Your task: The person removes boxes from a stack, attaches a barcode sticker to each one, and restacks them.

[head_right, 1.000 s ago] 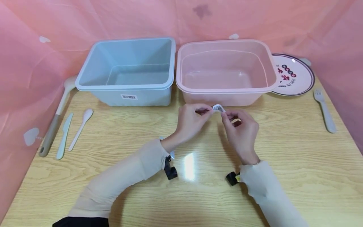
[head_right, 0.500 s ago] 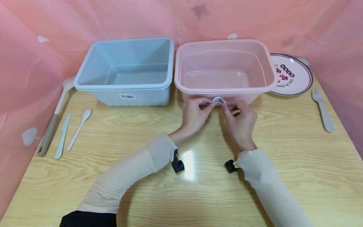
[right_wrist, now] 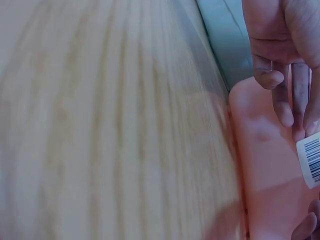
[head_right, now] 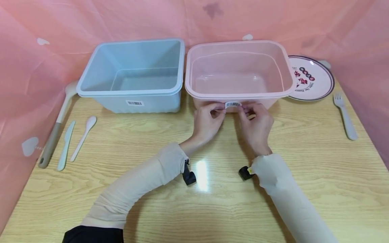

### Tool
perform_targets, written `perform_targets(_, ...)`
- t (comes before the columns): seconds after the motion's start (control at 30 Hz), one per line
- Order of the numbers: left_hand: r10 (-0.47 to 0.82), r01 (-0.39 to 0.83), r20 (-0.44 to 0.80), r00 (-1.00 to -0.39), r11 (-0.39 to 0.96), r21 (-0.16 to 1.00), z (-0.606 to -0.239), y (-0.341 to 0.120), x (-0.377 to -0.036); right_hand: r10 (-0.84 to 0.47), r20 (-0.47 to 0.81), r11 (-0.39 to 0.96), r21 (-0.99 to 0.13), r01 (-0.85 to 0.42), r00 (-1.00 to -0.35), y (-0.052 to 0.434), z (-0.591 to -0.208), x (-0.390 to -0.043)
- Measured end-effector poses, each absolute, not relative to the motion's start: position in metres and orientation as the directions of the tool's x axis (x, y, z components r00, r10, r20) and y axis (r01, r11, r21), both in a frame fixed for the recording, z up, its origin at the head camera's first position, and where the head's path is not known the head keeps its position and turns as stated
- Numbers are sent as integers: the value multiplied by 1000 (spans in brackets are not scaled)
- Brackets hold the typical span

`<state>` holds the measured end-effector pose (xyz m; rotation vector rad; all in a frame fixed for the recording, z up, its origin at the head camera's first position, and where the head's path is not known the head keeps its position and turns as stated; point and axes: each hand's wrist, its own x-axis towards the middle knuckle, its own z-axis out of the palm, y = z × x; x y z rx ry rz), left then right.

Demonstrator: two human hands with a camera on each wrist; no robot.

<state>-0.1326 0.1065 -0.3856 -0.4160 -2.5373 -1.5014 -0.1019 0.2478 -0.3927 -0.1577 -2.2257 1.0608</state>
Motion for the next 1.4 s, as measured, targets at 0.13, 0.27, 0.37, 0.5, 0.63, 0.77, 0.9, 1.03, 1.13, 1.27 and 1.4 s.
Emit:
perform_targets(0.13,151,319,282,-948,454,832,-386,107,-133,374,514,674,-723,-155,-772,249,-393,-106)
perform_targets(0.27,151,311,272,-950,449,838,-386,107,-133,401,479,649,-750,-127,-781,249,-392,-108)
perform_targets(0.37,155,304,262,-952,439,845,-387,106,-133,439,420,608,-790,-82,-794,249,-391,-108)
perform_targets(0.5,160,301,256,-953,423,854,-388,105,-132,477,353,570,-821,-22,-805,249,-389,-107)
perform_targets(0.63,176,311,261,-949,403,861,-388,105,-131,506,324,570,-821,27,-800,248,-386,-104)
perform_targets(0.77,188,319,266,-945,373,871,-386,106,-130,519,310,572,-819,54,-797,247,-385,-102)
perform_targets(0.9,227,335,268,-936,346,877,-385,107,-128,525,318,575,-816,54,-789,247,-385,-100)
perform_targets(1.03,300,356,258,-918,341,870,-381,110,-129,465,337,569,-823,-15,-819,245,-387,-98)
perform_targets(1.13,347,365,243,-906,346,865,-378,113,-131,390,346,545,-834,-89,-853,243,-386,-99)
perform_targets(1.27,367,351,204,-908,397,848,-379,116,-134,366,344,538,-836,-105,-865,241,-387,-105)
perform_targets(1.4,371,340,175,-912,442,830,-383,116,-134,353,350,590,-803,-84,-867,241,-391,-107)
